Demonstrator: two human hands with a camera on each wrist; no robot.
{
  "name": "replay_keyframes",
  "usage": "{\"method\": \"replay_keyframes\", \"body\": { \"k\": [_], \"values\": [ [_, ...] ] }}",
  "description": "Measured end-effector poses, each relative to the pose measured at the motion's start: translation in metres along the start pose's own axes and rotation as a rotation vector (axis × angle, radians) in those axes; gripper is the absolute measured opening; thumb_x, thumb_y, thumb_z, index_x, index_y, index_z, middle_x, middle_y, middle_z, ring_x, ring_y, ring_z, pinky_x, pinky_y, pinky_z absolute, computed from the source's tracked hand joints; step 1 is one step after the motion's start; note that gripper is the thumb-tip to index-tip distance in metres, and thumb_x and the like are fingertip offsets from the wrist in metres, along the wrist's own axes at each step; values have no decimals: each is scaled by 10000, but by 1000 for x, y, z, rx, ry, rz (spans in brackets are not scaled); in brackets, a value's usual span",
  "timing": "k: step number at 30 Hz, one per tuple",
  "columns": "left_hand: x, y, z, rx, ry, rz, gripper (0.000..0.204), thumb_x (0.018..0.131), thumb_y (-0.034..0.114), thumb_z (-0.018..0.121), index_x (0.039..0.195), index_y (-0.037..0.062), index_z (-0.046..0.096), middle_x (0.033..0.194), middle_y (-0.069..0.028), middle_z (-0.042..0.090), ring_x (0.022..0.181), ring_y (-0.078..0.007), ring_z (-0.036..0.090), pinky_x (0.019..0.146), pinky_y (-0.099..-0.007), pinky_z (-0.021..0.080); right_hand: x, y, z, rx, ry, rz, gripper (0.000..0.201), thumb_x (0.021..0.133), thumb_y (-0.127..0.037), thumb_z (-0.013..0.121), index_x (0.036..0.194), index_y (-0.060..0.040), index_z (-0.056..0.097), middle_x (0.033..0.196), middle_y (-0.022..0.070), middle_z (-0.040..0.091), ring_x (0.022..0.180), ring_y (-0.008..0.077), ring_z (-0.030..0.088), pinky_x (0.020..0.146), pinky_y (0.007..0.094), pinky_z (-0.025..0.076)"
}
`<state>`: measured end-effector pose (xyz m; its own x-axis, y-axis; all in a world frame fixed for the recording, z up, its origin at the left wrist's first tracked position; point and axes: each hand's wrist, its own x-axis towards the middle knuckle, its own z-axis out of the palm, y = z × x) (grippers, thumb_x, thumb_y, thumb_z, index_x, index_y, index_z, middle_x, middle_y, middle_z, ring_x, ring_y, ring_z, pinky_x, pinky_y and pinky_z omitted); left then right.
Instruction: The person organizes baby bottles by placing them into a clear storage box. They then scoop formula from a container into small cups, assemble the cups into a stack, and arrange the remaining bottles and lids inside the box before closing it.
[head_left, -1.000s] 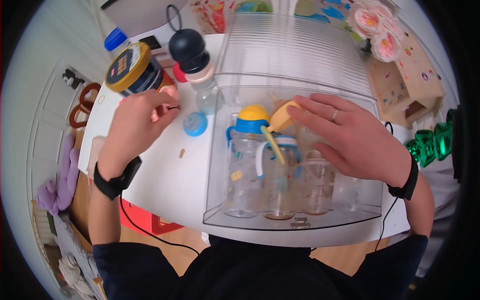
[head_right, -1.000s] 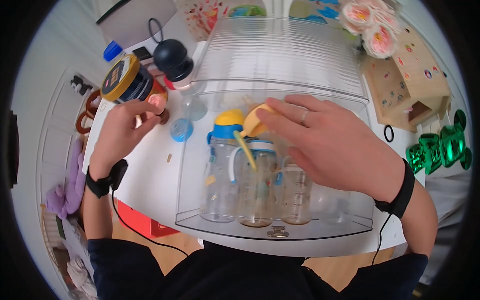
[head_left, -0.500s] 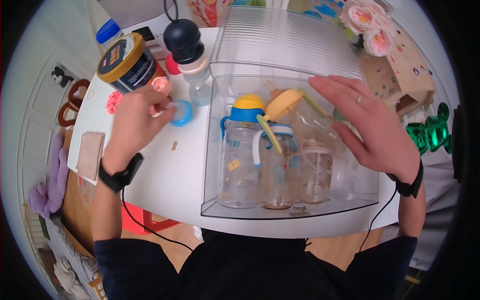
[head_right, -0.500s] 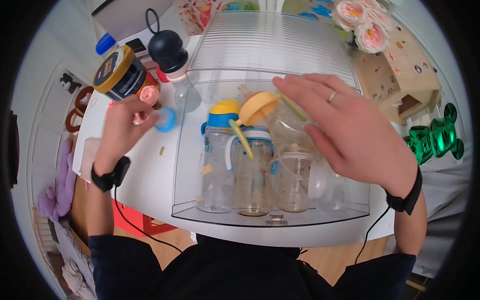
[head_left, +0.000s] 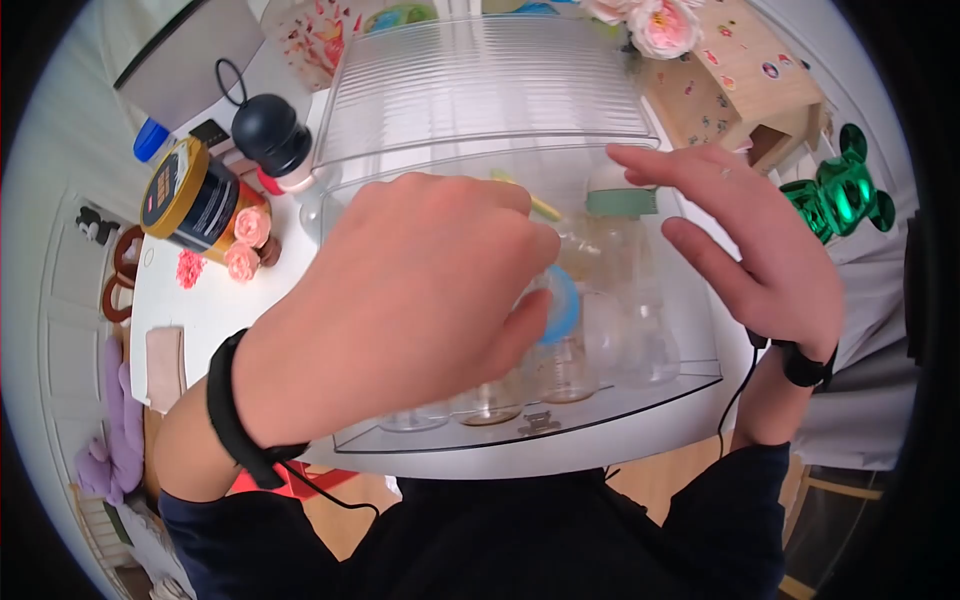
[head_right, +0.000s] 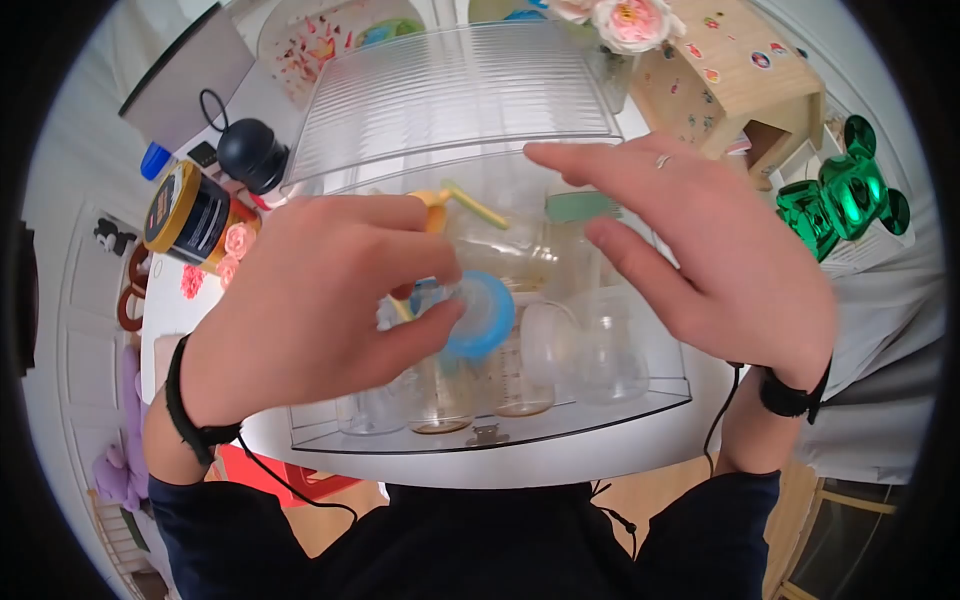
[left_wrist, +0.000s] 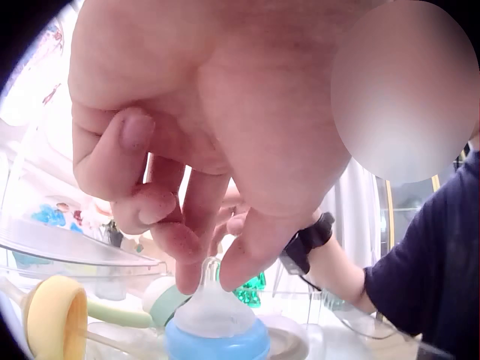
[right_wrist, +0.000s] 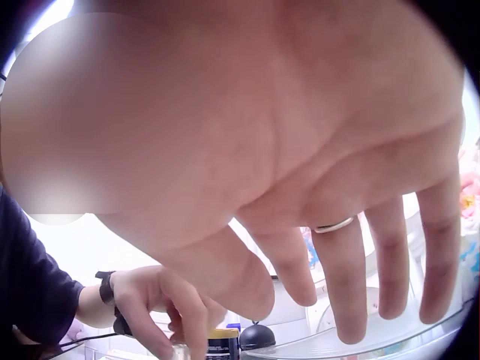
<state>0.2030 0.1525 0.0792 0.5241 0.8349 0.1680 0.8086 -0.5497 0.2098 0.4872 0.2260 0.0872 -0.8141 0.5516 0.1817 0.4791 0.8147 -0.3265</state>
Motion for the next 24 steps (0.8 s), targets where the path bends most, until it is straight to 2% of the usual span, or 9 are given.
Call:
{"method": "replay_keyframes", "body": {
  "k": [6, 8, 11, 14, 17, 20, 22, 24],
  "values": [
    [22, -10, 25, 122, -83, -112, 145, 878, 216, 830, 924, 84, 792, 806, -74, 705, 722, -309, 709, 643, -447, 539, -28, 25, 10, 11, 37, 134, 628, 962, 108, 508, 1554, -80, 598, 1300, 187, 729, 1211, 373, 676, 1034, 438, 528],
    [18, -8, 28, 193, -130, -149, 161, 878, 230, 839, 940, 86, 801, 814, -84, 720, 744, -319, 719, 664, -457, 547, -32, 32, 12, 33, 68, 140, 638, 957, 123, 497, 1551, -82, 601, 1284, 189, 735, 1199, 373, 685, 1031, 439, 530],
    [12, -11, 38, 259, -115, -174, 182, 872, 248, 856, 951, 91, 811, 809, -100, 728, 764, -332, 722, 688, -466, 556, -30, 37, 14, 48, 95, 132, 650, 954, 135, 491, 1552, -93, 604, 1262, 188, 742, 1176, 374, 699, 1030, 438, 533],
    [9, -11, 30, 213, -160, -212, 183, 875, 228, 856, 988, 93, 805, 846, -88, 723, 787, -338, 725, 693, -471, 558, -25, 37, 16, 23, 85, 142, 654, 960, 131, 502, 1559, -112, 601, 1248, 187, 748, 1161, 375, 706, 1029, 438, 535],
    [6, -8, 30, 156, 6, -189, 158, 877, 182, 842, 986, 90, 776, 866, -71, 689, 785, -327, 720, 675, -457, 557, -22, 40, 16, 60, 76, 133, 608, 988, 89, 526, 1555, -121, 597, 1223, 186, 743, 1142, 385, 687, 1014, 448, 528],
    [1, -13, 36, 190, -10, -56, 156, 874, 149, 827, 994, 92, 744, 859, -63, 639, 767, -310, 709, 644, -440, 548, -22, 46, 18, 130, 88, 122, 529, 1029, 17, 556, 1539, -119, 594, 1188, 178, 732, 1112, 406, 644, 993, 466, 510],
    [0, -17, 42, 213, -32, -30, 148, 870, 146, 823, 977, 94, 733, 836, -65, 620, 750, -300, 699, 629, -434, 543, -23, 43, 17, 122, 71, 139, 530, 1028, 10, 567, 1542, -117, 592, 1196, 169, 734, 1119, 404, 646, 998, 463, 511],
    [1, -21, 44, 230, -62, -22, 141, 876, 145, 816, 983, 98, 737, 824, -65, 611, 737, -295, 693, 618, -432, 537, -23, 40, 16, 109, 53, 160, 593, 994, 58, 567, 1558, -123, 595, 1238, 166, 744, 1160, 365, 683, 1009, 438, 528]
  ]
}}
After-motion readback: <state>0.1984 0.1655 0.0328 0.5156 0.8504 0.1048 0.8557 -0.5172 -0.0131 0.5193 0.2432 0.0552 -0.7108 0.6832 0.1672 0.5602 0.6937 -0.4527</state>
